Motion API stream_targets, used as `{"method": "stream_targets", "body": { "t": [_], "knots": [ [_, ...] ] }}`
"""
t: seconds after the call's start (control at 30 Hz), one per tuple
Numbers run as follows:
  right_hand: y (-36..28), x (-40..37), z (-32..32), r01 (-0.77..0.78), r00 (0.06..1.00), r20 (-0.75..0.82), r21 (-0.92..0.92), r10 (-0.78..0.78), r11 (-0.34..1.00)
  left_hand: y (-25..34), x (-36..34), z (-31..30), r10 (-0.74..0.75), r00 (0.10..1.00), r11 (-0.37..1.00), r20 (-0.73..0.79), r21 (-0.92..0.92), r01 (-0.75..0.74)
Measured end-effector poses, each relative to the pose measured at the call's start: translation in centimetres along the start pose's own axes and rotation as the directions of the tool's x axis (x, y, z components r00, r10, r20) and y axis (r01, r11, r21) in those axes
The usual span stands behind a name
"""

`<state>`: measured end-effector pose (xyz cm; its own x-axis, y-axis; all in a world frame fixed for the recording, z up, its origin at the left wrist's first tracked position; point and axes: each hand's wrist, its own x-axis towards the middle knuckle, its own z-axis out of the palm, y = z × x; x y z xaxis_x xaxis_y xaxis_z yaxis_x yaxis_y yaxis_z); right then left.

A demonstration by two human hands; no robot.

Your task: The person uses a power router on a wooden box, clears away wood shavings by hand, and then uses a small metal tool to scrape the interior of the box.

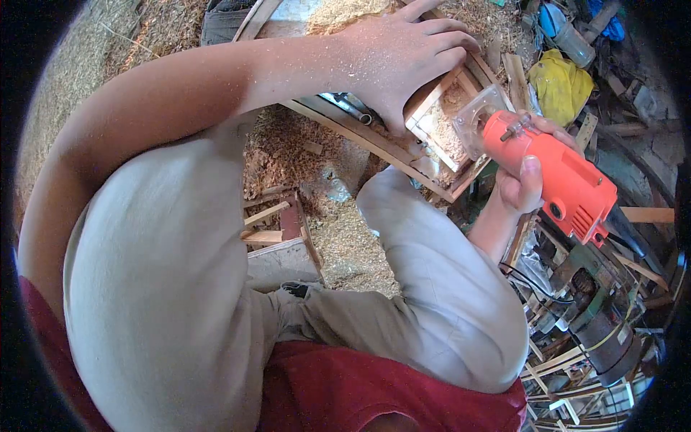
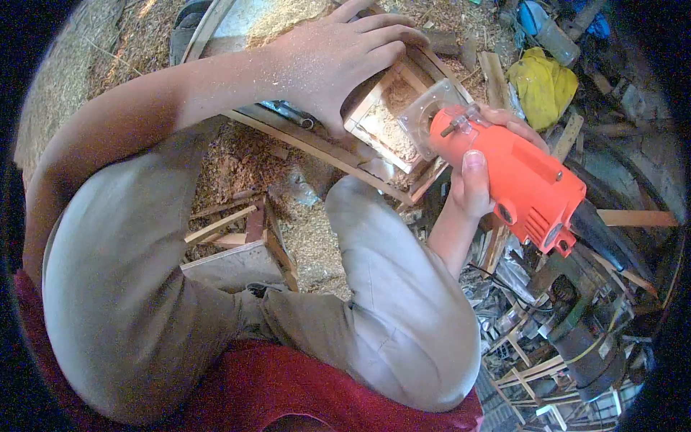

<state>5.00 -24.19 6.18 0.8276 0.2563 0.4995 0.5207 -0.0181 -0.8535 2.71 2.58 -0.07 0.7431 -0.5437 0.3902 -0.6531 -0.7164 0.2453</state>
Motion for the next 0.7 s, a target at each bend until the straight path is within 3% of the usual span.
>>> {"method": "stream_targets", "body": {
  "t": [0.53,0.7],
  "knots": [
    [-0.2,1.1,1.2,0.011,1.0,-0.029,-0.035,-0.012,0.999,0.2,0.1,0.0,-0.009,1.0,1.0,0.005,0.011,0.009],
    [0.0,0.7,0.1,-0.003,1.0,-0.026,-0.03,0.002,1.0,0.7,0.1,-2.2,-0.02,0.997,0.998,0.068,-0.052,0.024]
  ]
}}
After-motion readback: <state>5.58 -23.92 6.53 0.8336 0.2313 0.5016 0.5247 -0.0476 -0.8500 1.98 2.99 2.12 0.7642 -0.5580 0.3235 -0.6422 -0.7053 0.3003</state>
